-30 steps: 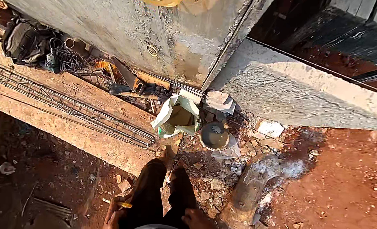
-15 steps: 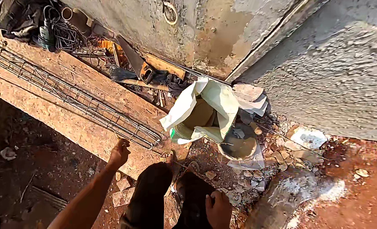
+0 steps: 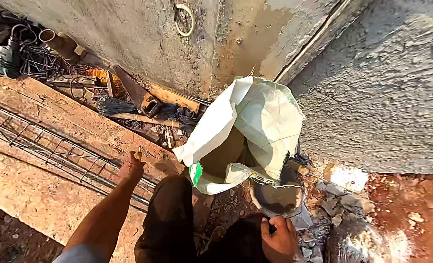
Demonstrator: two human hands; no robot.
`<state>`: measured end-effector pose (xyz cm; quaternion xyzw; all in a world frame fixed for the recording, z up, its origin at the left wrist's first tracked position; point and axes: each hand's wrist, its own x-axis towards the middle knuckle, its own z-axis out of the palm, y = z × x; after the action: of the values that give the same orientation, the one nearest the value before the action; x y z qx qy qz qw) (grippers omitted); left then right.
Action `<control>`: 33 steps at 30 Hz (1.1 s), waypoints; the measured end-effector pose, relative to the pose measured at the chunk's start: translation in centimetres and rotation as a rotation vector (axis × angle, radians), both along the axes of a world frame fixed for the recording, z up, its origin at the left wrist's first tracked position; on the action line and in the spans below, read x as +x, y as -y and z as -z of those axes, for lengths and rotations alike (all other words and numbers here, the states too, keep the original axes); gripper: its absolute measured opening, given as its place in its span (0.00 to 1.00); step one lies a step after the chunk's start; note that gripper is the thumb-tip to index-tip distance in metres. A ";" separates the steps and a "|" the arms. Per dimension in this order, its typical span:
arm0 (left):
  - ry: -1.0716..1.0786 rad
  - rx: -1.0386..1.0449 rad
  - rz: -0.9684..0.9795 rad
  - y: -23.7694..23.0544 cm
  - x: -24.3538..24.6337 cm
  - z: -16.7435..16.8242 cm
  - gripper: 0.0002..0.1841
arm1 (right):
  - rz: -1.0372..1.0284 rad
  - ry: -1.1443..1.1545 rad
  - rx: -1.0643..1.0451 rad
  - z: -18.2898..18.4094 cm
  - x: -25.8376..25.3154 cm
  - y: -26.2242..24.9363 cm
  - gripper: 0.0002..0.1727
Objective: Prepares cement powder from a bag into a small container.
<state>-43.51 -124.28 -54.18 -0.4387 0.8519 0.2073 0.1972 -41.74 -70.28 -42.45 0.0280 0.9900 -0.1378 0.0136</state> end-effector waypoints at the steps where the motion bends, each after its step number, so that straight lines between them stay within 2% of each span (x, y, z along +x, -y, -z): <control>1: -0.019 0.001 -0.006 0.6 -0.5 1.2 0.33 | 0.008 -0.019 -0.001 0.6 -0.5 0.1 0.17; 3: -0.042 -0.019 -0.001 1.8 -1.3 3.3 0.26 | 0.033 -0.057 -0.027 1.8 -1.3 0.4 0.16; 5: -0.066 -0.035 -0.003 2.6 -1.4 4.8 0.23 | 0.039 -0.063 -0.054 2.2 -1.6 0.6 0.15; 12: -0.060 -0.017 0.045 2.0 -0.3 5.5 0.20 | -0.053 -0.038 -0.086 1.9 -3.1 0.7 0.15; 22: -0.023 -0.036 0.082 0.5 0.0 7.2 0.22 | -0.104 0.002 -0.086 4.7 -6.0 1.9 0.17; 28: -0.038 -0.049 0.070 0.0 -0.3 6.7 0.22 | -0.093 0.060 -0.029 5.8 -7.2 1.9 0.17; 33: -0.089 -0.030 -0.024 -0.4 0.1 5.2 0.27 | -0.099 0.083 -0.001 6.1 -8.0 2.4 0.17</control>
<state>-43.37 -123.91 -59.42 -0.4421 0.8575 0.2163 0.1498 -49.72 -72.64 -48.55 -0.0153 0.9887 -0.1362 0.0615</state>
